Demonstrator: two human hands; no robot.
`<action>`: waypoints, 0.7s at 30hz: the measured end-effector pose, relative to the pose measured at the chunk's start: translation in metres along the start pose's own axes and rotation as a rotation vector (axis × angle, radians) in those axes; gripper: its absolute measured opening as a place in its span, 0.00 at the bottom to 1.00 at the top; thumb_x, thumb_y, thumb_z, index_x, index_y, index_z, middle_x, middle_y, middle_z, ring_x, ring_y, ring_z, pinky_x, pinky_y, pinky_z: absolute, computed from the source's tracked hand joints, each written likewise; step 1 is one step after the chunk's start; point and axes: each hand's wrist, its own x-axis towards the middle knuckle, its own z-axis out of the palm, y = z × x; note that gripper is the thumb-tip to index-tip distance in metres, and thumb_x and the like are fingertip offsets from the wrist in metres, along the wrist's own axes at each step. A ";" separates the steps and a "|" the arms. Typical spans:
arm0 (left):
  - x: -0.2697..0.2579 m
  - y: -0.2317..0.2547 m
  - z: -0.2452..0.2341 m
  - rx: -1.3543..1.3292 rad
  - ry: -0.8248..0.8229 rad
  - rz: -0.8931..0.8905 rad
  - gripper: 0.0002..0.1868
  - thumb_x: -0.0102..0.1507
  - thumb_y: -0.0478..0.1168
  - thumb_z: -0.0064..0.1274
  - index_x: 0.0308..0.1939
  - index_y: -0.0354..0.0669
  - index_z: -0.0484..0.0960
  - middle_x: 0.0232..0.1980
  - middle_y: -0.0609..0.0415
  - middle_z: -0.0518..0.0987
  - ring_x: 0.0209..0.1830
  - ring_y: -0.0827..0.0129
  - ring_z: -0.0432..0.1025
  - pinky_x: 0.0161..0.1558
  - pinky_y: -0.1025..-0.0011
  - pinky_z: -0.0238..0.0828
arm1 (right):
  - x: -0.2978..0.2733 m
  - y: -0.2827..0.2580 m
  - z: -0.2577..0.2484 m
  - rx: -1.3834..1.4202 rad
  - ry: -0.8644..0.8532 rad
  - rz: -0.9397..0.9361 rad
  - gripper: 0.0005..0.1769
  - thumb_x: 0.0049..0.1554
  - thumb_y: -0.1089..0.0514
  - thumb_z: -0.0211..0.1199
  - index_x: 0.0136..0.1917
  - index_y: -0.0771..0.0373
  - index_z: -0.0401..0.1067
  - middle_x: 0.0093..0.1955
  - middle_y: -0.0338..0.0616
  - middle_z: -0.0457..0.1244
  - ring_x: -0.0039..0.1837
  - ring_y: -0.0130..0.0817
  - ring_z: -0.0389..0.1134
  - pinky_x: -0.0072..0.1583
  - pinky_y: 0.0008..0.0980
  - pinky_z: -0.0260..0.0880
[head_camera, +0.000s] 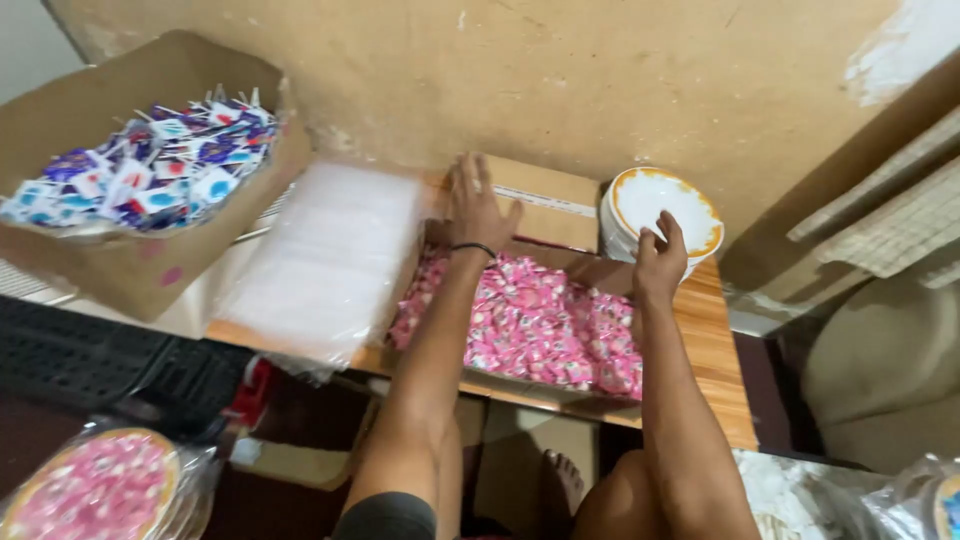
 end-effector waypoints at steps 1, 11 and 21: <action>-0.002 0.011 0.023 -0.018 -0.005 0.000 0.55 0.52 0.50 0.67 0.76 0.33 0.57 0.78 0.27 0.53 0.78 0.31 0.49 0.73 0.41 0.55 | -0.005 -0.011 -0.005 -0.017 0.009 -0.004 0.26 0.64 0.60 0.61 0.75 0.59 0.63 0.70 0.61 0.60 0.64 0.51 0.68 0.47 0.35 0.79; -0.025 0.105 0.201 -0.224 -0.389 0.087 0.51 0.59 0.58 0.56 0.78 0.35 0.53 0.77 0.33 0.57 0.79 0.39 0.52 0.70 0.46 0.62 | 0.060 0.127 -0.078 -0.215 0.352 0.200 0.22 0.58 0.58 0.65 0.66 0.52 0.74 0.59 0.50 0.68 0.60 0.38 0.70 0.48 0.34 0.79; -0.018 0.114 0.260 -0.266 -0.705 -0.037 0.51 0.62 0.56 0.52 0.80 0.38 0.45 0.79 0.32 0.51 0.80 0.38 0.47 0.73 0.45 0.56 | 0.104 0.199 -0.094 -0.483 0.386 0.414 0.22 0.49 0.49 0.74 0.58 0.45 0.79 0.46 0.34 0.70 0.51 0.30 0.72 0.49 0.32 0.73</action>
